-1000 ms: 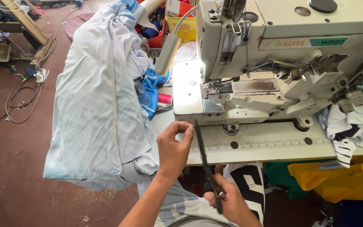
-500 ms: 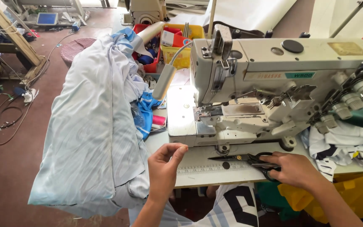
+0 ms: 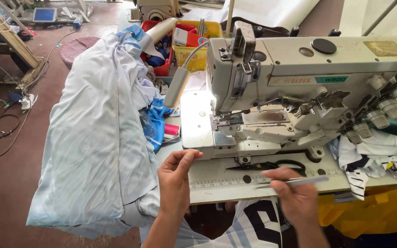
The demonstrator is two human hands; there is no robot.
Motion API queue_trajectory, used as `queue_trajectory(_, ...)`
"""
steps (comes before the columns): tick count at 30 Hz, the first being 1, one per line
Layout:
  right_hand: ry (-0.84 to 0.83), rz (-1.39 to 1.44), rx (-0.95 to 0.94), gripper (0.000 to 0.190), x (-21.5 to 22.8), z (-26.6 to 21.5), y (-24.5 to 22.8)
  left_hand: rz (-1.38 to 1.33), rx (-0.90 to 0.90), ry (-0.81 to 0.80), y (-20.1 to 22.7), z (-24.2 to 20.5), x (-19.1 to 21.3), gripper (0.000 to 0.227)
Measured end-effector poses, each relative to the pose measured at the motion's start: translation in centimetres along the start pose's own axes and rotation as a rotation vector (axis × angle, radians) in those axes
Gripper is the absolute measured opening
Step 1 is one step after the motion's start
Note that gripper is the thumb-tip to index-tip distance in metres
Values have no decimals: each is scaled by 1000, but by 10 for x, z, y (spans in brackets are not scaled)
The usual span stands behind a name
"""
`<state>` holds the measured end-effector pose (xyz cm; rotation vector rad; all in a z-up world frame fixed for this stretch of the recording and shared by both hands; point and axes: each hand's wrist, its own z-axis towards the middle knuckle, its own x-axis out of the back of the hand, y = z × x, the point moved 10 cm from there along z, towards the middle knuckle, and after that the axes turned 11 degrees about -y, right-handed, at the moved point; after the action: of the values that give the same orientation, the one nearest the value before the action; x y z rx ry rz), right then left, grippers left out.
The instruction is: Threading an industrial sewing machine and trimming thread using scissors
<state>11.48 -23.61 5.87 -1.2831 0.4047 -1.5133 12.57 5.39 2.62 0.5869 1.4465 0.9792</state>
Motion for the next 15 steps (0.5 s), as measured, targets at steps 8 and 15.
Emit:
queue_trajectory(8, -110, 769, -139, 42, -125, 9, -24, -460, 294, -52, -44, 0, -18, 10)
queue_trajectory(15, -131, 412, 97, 25, -119, 14, -64, -556, 366, -66, -62, 1, -14, 12)
